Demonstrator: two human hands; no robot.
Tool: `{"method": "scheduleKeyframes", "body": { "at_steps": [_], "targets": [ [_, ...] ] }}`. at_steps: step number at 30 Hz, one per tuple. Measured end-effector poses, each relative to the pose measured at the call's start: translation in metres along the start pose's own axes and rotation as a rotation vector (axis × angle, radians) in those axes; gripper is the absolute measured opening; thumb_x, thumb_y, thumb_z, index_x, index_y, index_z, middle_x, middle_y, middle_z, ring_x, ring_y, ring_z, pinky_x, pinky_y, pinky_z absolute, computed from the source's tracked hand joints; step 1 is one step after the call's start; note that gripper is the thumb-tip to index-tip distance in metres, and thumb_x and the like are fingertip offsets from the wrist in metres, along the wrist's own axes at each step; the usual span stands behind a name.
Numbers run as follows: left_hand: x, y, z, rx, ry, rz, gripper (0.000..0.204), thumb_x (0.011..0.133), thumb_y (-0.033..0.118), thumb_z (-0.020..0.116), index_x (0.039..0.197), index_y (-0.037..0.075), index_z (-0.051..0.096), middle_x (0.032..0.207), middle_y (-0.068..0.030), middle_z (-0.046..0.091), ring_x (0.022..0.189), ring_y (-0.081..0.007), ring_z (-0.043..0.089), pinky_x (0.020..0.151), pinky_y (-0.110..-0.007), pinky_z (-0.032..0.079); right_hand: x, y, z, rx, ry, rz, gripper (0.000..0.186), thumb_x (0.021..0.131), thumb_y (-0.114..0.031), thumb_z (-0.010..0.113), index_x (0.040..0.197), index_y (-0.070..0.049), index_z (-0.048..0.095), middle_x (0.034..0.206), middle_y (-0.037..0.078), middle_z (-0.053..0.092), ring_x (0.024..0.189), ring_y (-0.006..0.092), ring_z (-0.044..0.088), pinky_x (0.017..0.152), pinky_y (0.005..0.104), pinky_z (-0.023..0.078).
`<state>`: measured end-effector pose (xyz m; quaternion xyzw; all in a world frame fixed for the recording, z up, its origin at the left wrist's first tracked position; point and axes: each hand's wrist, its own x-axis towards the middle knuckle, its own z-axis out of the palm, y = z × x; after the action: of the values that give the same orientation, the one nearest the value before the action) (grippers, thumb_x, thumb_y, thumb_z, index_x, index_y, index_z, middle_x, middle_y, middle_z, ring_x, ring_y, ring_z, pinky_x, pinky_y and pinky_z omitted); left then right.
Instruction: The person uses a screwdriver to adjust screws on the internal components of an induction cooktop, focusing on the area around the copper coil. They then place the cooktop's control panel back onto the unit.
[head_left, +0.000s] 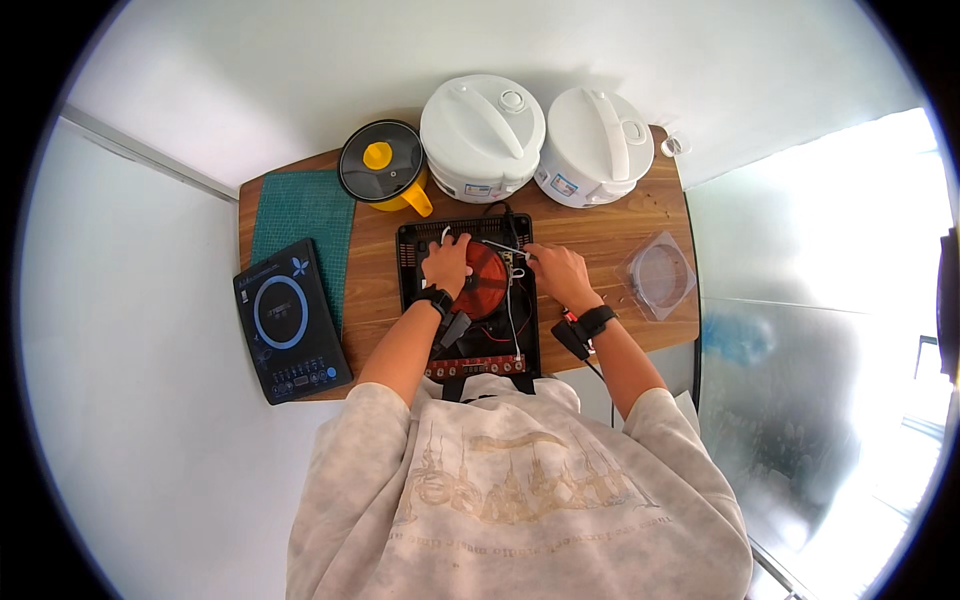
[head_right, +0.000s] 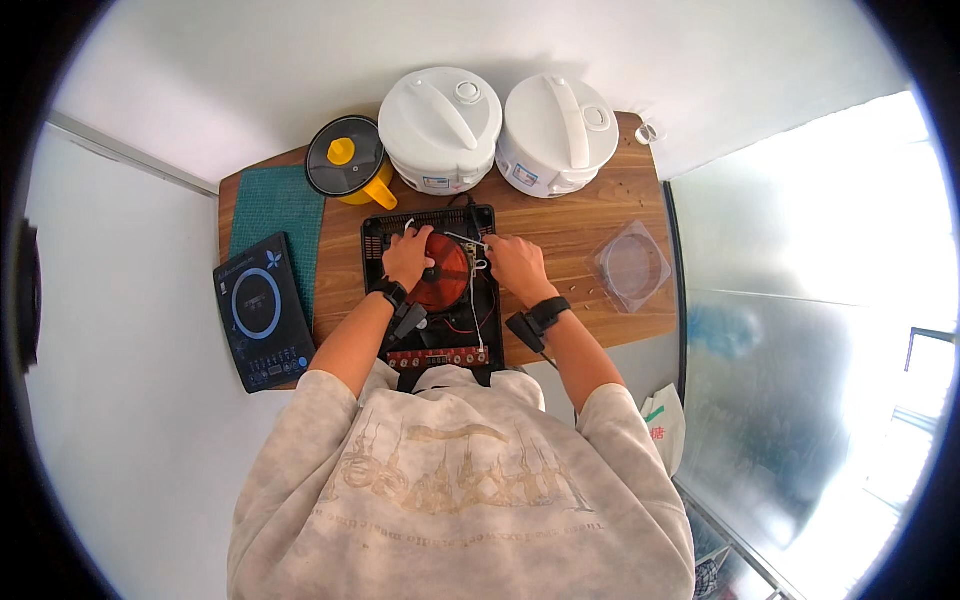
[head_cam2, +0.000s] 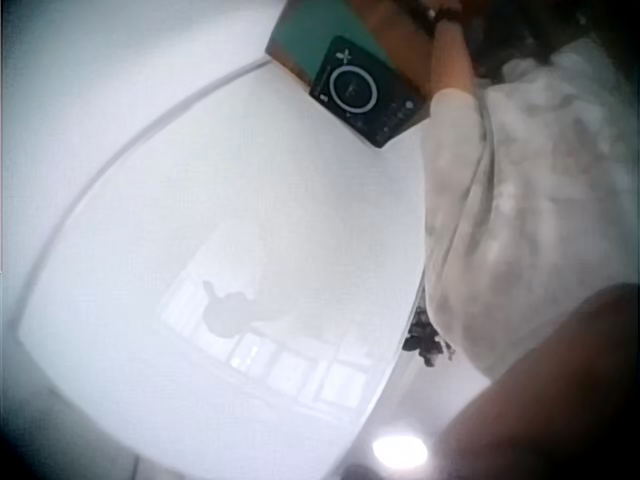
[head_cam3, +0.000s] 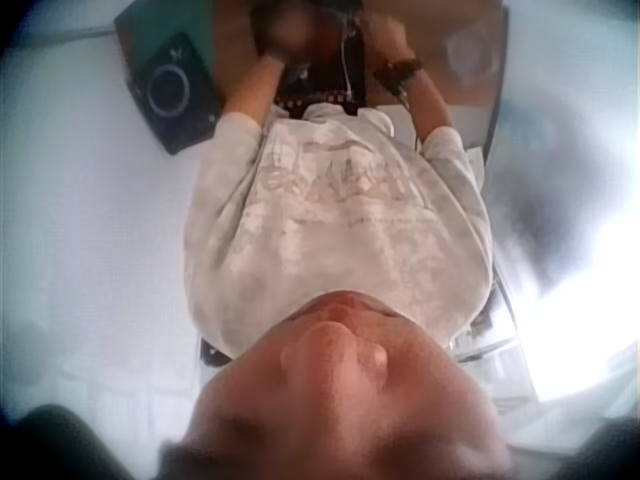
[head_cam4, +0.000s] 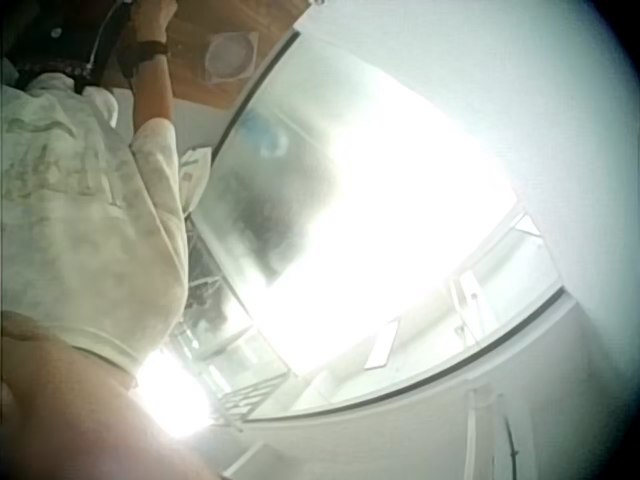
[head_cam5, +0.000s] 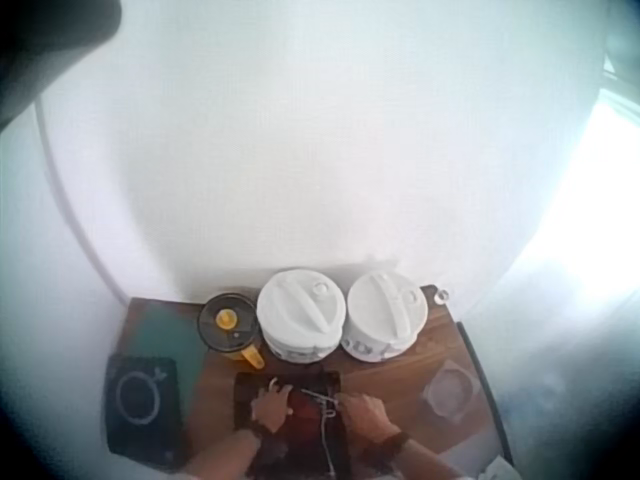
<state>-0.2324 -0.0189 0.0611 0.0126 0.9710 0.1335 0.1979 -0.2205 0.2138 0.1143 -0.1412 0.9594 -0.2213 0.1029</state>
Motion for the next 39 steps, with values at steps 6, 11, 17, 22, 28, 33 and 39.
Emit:
{"method": "scheduleKeyframes", "body": {
  "at_steps": [6,11,17,22,28,33,39],
  "targets": [
    [0.000,-0.001,0.001,-0.014,0.011,0.002,0.071,0.076,0.021,0.082,0.138,0.024,0.049,0.127,-0.0070,0.059,0.116,-0.0376,0.057,0.086,-0.047,0.058,0.000,-0.009,-0.005,0.002,-0.025,0.013,0.025,0.091,-0.018,0.064,0.115,-0.013,0.070,0.095,0.017,0.072,0.091,0.0374,0.068,0.077,0.0495,0.053],
    [-0.001,-0.002,0.000,-0.019,0.004,0.003,0.070,0.076,0.021,0.082,0.138,0.023,0.050,0.126,-0.0070,0.059,0.116,-0.0380,0.057,0.086,-0.047,0.058,0.006,-0.012,-0.008,-0.083,-0.003,-0.068,0.026,0.086,-0.013,0.065,0.111,-0.013,0.072,0.087,0.016,0.070,0.086,0.0366,0.068,0.074,0.0482,0.053],
    [0.002,-0.003,0.004,-0.019,0.025,0.014,0.070,0.075,0.022,0.082,0.138,0.024,0.050,0.126,-0.0069,0.059,0.115,-0.0375,0.057,0.085,-0.047,0.058,0.036,-0.016,-0.012,-0.379,0.113,-0.281,0.024,0.073,-0.008,0.069,0.095,-0.015,0.077,0.081,0.011,0.068,0.082,0.0322,0.068,0.071,0.0468,0.052],
    [0.005,-0.007,0.010,-0.016,0.034,0.022,0.071,0.074,0.022,0.083,0.138,0.024,0.050,0.124,-0.0066,0.060,0.113,-0.0367,0.058,0.084,-0.047,0.057,0.058,-0.032,-0.026,-0.493,-0.039,-0.265,0.011,0.073,-0.010,0.070,0.083,-0.011,0.074,0.081,0.013,0.070,0.081,0.0324,0.070,0.067,0.0444,0.055],
    [0.007,-0.009,0.014,0.001,0.077,0.041,0.065,0.073,0.022,0.085,0.130,0.023,0.054,0.120,-0.0078,0.062,0.112,-0.0360,0.060,0.077,-0.045,0.060,0.054,-0.046,-0.014,-0.278,-0.290,-0.210,0.015,0.076,-0.014,0.070,0.086,-0.003,0.071,0.085,0.021,0.072,0.085,0.0383,0.072,0.072,0.0461,0.059],
    [0.006,-0.010,0.017,0.003,0.132,0.082,0.064,0.072,0.022,0.086,0.127,0.023,0.054,0.117,-0.0074,0.063,0.109,-0.0352,0.062,0.076,-0.044,0.060,0.051,-0.061,0.026,0.063,-0.333,-0.009,0.028,0.075,-0.015,0.069,0.091,0.008,0.064,0.088,0.030,0.069,0.082,0.0450,0.070,0.072,0.0487,0.059],
    [0.006,-0.011,0.018,-0.007,0.138,0.079,0.064,0.072,0.021,0.085,0.128,0.022,0.054,0.117,-0.0085,0.063,0.107,-0.0361,0.063,0.076,-0.044,0.059,0.034,-0.066,0.057,0.404,-0.305,0.238,0.044,0.079,-0.022,0.072,0.104,0.011,0.058,0.093,0.028,0.068,0.089,0.0424,0.071,0.071,0.0466,0.060]
  ]
}}
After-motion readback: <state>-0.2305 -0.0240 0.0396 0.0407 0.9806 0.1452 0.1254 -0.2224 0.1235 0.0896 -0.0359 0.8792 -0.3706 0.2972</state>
